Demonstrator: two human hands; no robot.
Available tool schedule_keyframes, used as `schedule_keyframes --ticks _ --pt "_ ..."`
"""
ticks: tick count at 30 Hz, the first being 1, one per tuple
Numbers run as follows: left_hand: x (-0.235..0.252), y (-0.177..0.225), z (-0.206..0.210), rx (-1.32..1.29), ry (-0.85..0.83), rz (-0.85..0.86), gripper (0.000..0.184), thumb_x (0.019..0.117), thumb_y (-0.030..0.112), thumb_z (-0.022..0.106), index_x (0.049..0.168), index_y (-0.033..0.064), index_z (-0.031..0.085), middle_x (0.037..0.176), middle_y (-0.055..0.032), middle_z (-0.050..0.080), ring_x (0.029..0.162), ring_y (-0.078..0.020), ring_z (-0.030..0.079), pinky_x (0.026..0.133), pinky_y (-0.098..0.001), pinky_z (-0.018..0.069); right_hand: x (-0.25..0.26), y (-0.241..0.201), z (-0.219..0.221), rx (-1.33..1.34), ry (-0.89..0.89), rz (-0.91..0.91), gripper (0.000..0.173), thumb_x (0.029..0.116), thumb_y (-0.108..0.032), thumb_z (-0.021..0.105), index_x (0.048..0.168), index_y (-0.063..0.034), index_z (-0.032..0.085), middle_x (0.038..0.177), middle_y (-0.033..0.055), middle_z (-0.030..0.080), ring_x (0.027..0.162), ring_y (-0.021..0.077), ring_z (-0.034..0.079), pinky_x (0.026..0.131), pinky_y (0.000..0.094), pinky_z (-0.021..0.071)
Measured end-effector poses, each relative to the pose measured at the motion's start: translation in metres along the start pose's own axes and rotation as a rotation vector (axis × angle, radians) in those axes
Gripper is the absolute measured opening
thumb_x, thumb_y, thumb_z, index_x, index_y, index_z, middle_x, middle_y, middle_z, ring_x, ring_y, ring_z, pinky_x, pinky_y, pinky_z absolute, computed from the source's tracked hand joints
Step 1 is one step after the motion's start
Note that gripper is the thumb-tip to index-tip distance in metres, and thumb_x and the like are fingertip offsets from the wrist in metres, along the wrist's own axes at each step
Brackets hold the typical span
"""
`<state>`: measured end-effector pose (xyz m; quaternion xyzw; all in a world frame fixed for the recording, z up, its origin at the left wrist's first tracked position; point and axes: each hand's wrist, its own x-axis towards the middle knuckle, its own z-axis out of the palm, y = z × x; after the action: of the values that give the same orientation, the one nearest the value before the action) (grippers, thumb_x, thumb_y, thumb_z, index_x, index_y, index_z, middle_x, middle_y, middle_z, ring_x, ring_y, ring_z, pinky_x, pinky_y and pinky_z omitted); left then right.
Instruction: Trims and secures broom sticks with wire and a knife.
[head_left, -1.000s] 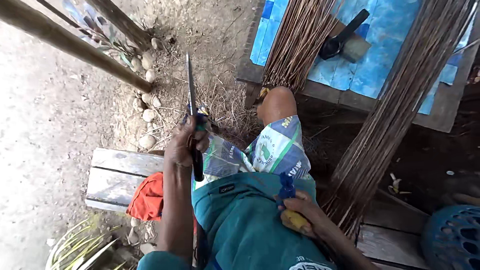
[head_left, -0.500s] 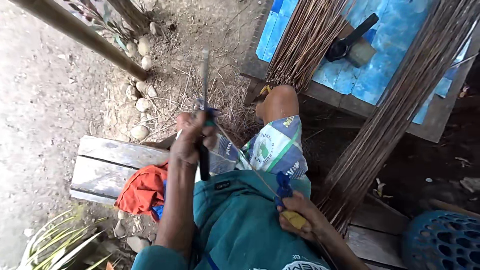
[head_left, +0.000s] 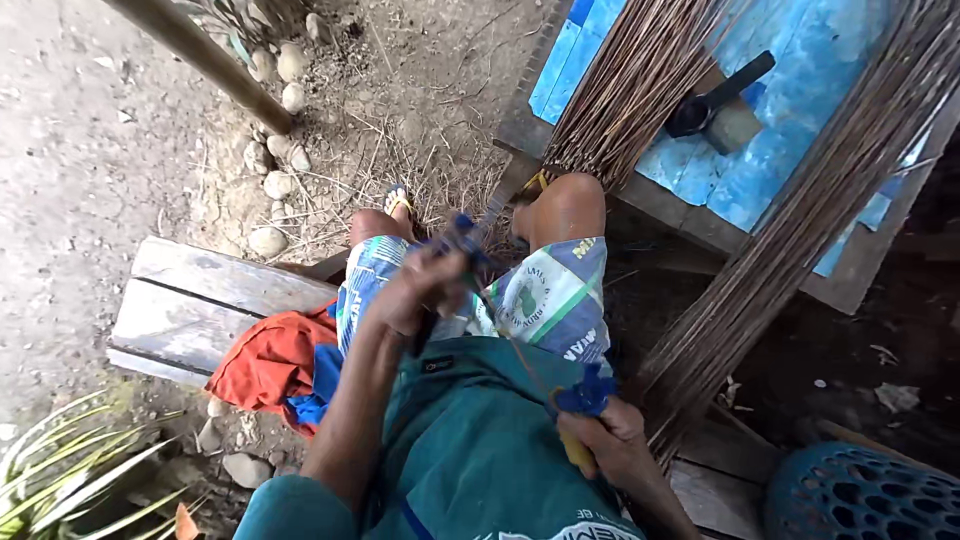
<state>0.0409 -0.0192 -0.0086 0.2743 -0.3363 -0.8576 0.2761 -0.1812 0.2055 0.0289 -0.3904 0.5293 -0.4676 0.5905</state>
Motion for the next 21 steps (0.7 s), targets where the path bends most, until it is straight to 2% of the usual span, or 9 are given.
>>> schedule_keyframes --ticks 3,5,6,8,10,13,17,19,21 --pt "0.009 0.013 -0.031 -0.003 0.098 0.076 0.040 0.0923 0.049 0.071 0.111 0.0146 0.066 0.072 0.0042 0.065 0.050 -0.0036 0.057 0.046 -0.0190 0.0509 -0.018 0.006 -0.003 0.152 0.020 0.160 0.014 0.1027 -0.021 0.059 0.104 -0.0200 0.074 0.073 -0.0099 0.069 0.051 -0.0064 0.057 0.044 0.0116 0.0496" --pt "0.004 -0.001 -0.005 0.100 0.065 -0.042 0.027 0.0903 0.041 0.071 0.103 0.0173 0.068 0.069 0.0063 0.064 0.049 -0.0022 0.055 0.046 -0.0189 0.0491 -0.009 0.002 0.001 0.271 0.095 0.294 0.015 0.0996 -0.025 0.061 0.100 -0.0186 0.074 0.071 -0.0072 0.069 0.049 -0.0039 0.055 0.043 0.0130 0.0464" --pt "-0.002 -0.016 0.018 0.132 -0.018 -0.133 0.013 0.0877 0.033 0.070 0.091 0.0206 0.069 0.064 0.0095 0.061 0.049 0.0003 0.053 0.047 -0.0176 0.0458 -0.001 -0.002 0.003 0.362 0.120 0.337 0.016 0.0981 -0.029 0.063 0.101 -0.0187 0.075 0.070 -0.0066 0.068 0.048 -0.0036 0.054 0.043 0.0129 0.0448" --pt "-0.013 -0.041 0.054 0.081 -0.290 -0.245 0.003 0.0956 0.020 0.065 0.098 0.0206 0.068 0.069 0.0141 0.062 0.053 0.0055 0.051 0.049 -0.0131 0.0433 0.018 -0.006 0.006 0.548 0.126 0.337 0.017 0.0948 -0.034 0.068 0.101 -0.0200 0.076 0.065 -0.0078 0.065 0.047 -0.0038 0.052 0.044 0.0126 0.0439" --pt "-0.015 -0.045 0.062 -0.042 -0.353 -0.258 0.005 0.0991 0.018 0.063 0.101 0.0217 0.066 0.075 0.0141 0.064 0.055 0.0068 0.052 0.050 -0.0113 0.0440 0.027 -0.005 0.007 0.537 0.088 0.262 0.017 0.0967 -0.030 0.067 0.104 -0.0172 0.076 0.069 -0.0063 0.067 0.049 -0.0036 0.054 0.045 0.0126 0.0454" --pt "-0.012 -0.027 0.034 -0.022 -0.138 -0.163 0.005 0.0941 0.029 0.069 0.092 0.0247 0.069 0.064 0.0130 0.058 0.050 0.0053 0.049 0.048 -0.0123 0.0430 0.014 0.001 0.004 0.328 0.037 0.223 0.017 0.1003 -0.028 0.063 0.106 -0.0169 0.075 0.073 -0.0065 0.069 0.050 -0.0050 0.055 0.043 0.0121 0.0459" --pt "0.009 0.015 -0.040 -0.002 0.159 0.085 0.036 0.0939 0.050 0.068 0.109 0.0176 0.066 0.065 0.0059 0.062 0.048 -0.0033 0.055 0.046 -0.0194 0.0498 -0.022 0.006 -0.004 0.259 0.053 0.300 0.014 0.0988 -0.022 0.063 0.102 -0.0195 0.076 0.074 -0.0076 0.071 0.050 -0.0056 0.056 0.044 0.0114 0.0472" --pt "0.011 0.013 -0.030 0.092 0.179 0.028 0.029 0.0972 0.042 0.064 0.110 0.0166 0.062 0.067 0.0052 0.061 0.048 -0.0030 0.054 0.045 -0.0189 0.0491 -0.021 0.008 -0.003 0.251 0.094 0.234 0.015 0.1012 -0.023 0.063 0.105 -0.0173 0.076 0.074 -0.0059 0.070 0.051 -0.0047 0.056 0.044 0.0120 0.0475" --pt "0.002 -0.012 0.014 0.161 0.059 -0.151 0.009 0.0928 0.026 0.064 0.095 0.0182 0.065 0.062 0.0085 0.057 0.048 -0.0006 0.050 0.045 -0.0181 0.0449 -0.007 0.006 0.000 0.087 0.163 0.134 0.015 0.1029 -0.022 0.060 0.105 -0.0177 0.074 0.072 -0.0078 0.068 0.051 -0.0044 0.055 0.045 0.0129 0.0481"
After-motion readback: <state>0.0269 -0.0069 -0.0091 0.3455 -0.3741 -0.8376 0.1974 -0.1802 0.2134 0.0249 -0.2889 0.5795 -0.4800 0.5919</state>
